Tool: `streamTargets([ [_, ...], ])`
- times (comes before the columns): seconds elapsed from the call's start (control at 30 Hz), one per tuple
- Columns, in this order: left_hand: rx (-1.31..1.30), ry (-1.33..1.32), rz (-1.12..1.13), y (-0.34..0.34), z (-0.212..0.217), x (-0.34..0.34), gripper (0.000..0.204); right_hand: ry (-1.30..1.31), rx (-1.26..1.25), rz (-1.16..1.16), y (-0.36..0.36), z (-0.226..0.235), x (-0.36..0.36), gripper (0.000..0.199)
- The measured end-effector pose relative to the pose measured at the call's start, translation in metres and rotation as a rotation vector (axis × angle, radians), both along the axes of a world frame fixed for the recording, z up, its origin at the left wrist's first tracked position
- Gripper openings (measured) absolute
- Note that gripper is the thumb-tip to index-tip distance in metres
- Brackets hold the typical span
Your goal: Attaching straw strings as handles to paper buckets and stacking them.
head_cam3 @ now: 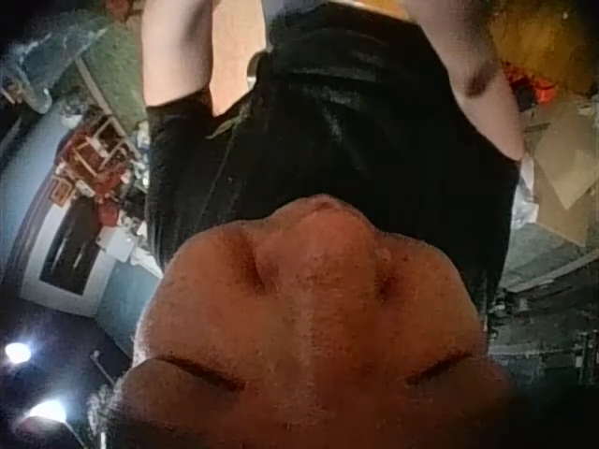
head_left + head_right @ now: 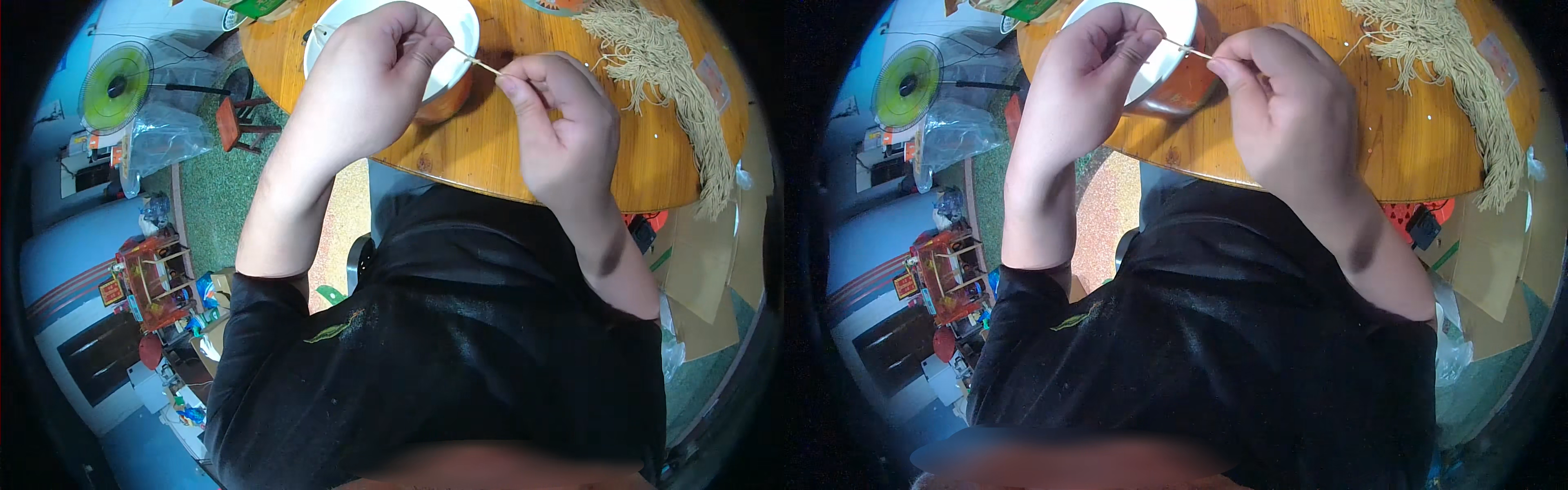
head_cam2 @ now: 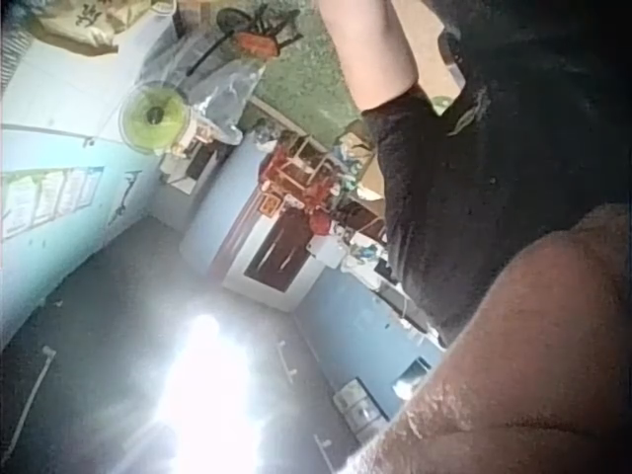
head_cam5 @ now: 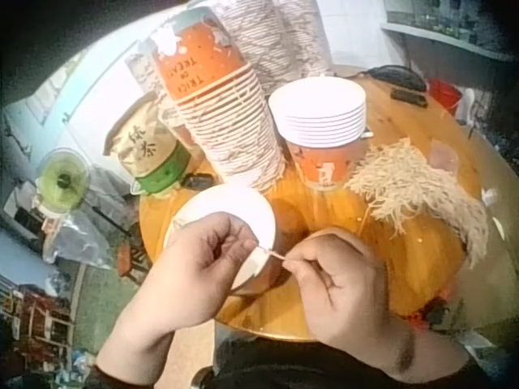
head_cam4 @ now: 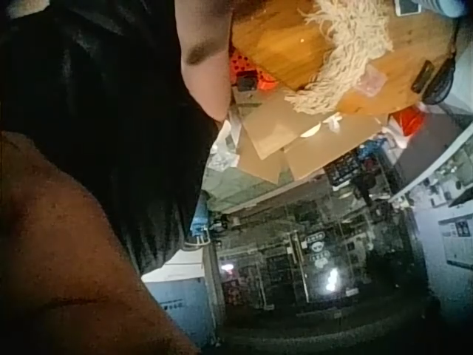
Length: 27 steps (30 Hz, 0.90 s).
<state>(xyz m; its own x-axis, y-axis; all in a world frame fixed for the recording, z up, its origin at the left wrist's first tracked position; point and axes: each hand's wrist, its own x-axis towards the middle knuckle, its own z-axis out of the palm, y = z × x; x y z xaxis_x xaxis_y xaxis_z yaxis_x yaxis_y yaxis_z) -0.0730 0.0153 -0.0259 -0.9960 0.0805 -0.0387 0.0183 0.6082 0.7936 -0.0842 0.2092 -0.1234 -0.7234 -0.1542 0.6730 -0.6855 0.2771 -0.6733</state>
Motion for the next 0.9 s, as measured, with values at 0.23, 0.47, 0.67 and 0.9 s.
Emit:
streamTargets([
  [0.23, -0.237, 0.060, 0.073, 0.012, 0.013, -0.003, 0.017, -0.441, -0.142, 0.245, 0.008, -0.012, 0.005, 0.008],
  [0.47, -0.431, 0.344, -0.072, -0.017, -0.031, -0.010, 0.017, 0.025, -0.037, 0.321, 0.006, 0.006, -0.008, 0.005],
  [0.67, -0.401, 0.292, -0.063, -0.015, -0.034, -0.009, 0.018, -0.274, -0.306, 0.633, -0.002, -0.008, -0.015, 0.004],
  [0.9, -0.204, 0.493, -0.016, -0.017, -0.020, -0.005, 0.014, -0.607, -0.479, 0.564, -0.009, 0.004, -0.015, 0.014],
])
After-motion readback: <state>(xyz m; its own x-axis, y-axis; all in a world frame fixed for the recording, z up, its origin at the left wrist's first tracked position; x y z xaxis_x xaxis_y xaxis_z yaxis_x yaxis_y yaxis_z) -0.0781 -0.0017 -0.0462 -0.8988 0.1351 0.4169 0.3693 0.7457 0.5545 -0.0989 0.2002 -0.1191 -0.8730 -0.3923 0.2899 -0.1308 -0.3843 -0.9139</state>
